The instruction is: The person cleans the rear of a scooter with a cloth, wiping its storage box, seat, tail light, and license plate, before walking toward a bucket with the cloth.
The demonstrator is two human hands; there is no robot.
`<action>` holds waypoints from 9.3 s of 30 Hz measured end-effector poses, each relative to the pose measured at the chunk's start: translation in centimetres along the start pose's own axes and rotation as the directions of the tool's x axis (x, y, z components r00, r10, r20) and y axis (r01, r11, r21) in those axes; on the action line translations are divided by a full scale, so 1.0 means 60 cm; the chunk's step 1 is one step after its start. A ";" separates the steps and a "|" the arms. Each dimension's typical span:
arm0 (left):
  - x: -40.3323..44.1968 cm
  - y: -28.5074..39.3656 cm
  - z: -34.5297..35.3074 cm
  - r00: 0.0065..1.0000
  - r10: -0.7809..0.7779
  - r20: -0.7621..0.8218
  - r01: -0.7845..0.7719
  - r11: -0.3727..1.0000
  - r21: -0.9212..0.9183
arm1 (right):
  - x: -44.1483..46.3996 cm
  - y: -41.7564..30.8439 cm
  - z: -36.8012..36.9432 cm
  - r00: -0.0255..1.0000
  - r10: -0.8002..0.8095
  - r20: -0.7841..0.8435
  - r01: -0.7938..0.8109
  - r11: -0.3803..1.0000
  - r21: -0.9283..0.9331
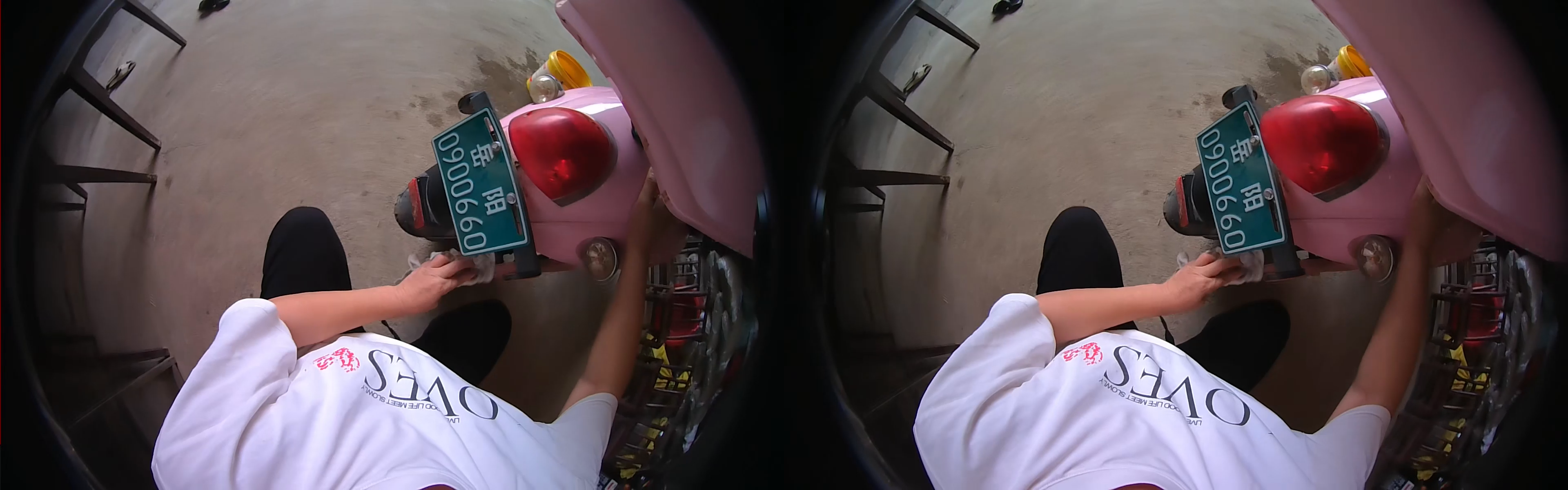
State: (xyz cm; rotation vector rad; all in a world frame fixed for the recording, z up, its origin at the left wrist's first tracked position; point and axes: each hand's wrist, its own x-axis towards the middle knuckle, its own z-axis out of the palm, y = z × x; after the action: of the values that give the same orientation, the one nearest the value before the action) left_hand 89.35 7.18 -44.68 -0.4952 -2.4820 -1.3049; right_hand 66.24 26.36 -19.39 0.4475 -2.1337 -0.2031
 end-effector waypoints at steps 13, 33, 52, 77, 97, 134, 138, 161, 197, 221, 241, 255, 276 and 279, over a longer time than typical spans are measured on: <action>0.013 -0.015 -0.080 0.714 -0.291 0.637 0.548 -0.334 -0.767 | -0.144 -0.030 -0.130 0.957 0.289 0.034 -0.199 0.565 0.801; 0.070 0.070 -0.142 0.954 -0.257 -0.156 0.148 0.852 -0.503 | -0.293 -0.076 -0.195 0.895 0.279 0.348 -0.436 0.381 0.815; 0.093 0.110 -0.158 0.983 -0.168 0.074 0.141 0.428 -0.893 | -0.176 -0.117 -0.209 0.949 0.012 0.316 -0.285 0.469 0.836; 0.087 0.045 -0.235 0.783 -0.404 0.473 0.538 0.057 -0.841 | -0.092 -0.181 -0.255 0.842 0.017 0.539 -0.524 0.266 0.809; 0.087 0.003 -0.294 0.905 -0.135 0.404 0.399 0.601 -0.692 | -0.101 -0.150 -0.227 0.681 -0.363 0.637 -0.638 0.133 0.758; 0.422 -0.127 -0.267 0.944 0.004 0.329 0.057 0.983 -0.174 | -0.134 -0.226 -0.131 0.851 -0.292 0.438 -0.011 0.822 0.569; 0.352 -0.113 -0.263 0.966 0.131 -0.224 -0.127 0.991 0.029 | -0.130 -0.230 -0.137 0.813 -0.276 0.512 -0.005 0.876 0.481; 0.245 -0.012 -0.161 0.896 -0.019 -0.443 -0.039 0.992 -0.122 | -0.101 -0.239 -0.133 0.678 -0.213 0.704 -0.317 0.779 0.541; 0.264 0.041 -0.163 0.877 -0.028 -0.480 0.061 0.997 0.053 | 0.039 0.003 0.045 0.973 -0.158 -0.171 0.197 0.949 0.247; 0.231 0.069 -0.148 0.931 0.035 -0.363 -0.032 0.999 0.013 | 0.022 0.032 0.094 0.982 -0.130 -0.134 0.156 0.966 0.206; 0.252 0.031 -0.185 0.877 0.050 -0.477 0.024 0.989 0.146 | 0.043 -0.010 0.018 0.989 -0.129 0.068 0.094 0.920 0.382; 0.248 0.030 -0.171 0.900 0.072 -0.430 -0.091 0.996 -0.025 | 0.047 -0.040 -0.012 0.958 0.031 0.284 -0.167 0.867 0.469; 0.305 -0.040 -0.202 0.953 0.030 -0.301 -0.017 0.999 0.047 | 0.054 -0.037 -0.026 0.952 0.061 0.301 -0.063 0.998 -0.002; 0.289 -0.027 -0.194 0.910 0.082 -0.407 -0.113 0.992 -0.051 | 0.056 -0.054 -0.037 0.934 0.126 0.335 -0.108 0.992 -0.071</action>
State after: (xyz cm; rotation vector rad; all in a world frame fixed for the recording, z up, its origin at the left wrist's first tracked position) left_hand 74.21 -0.55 -32.43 -0.3202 -2.0491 -1.3099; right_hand 67.13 22.10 -16.54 0.2666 -2.4784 -0.2828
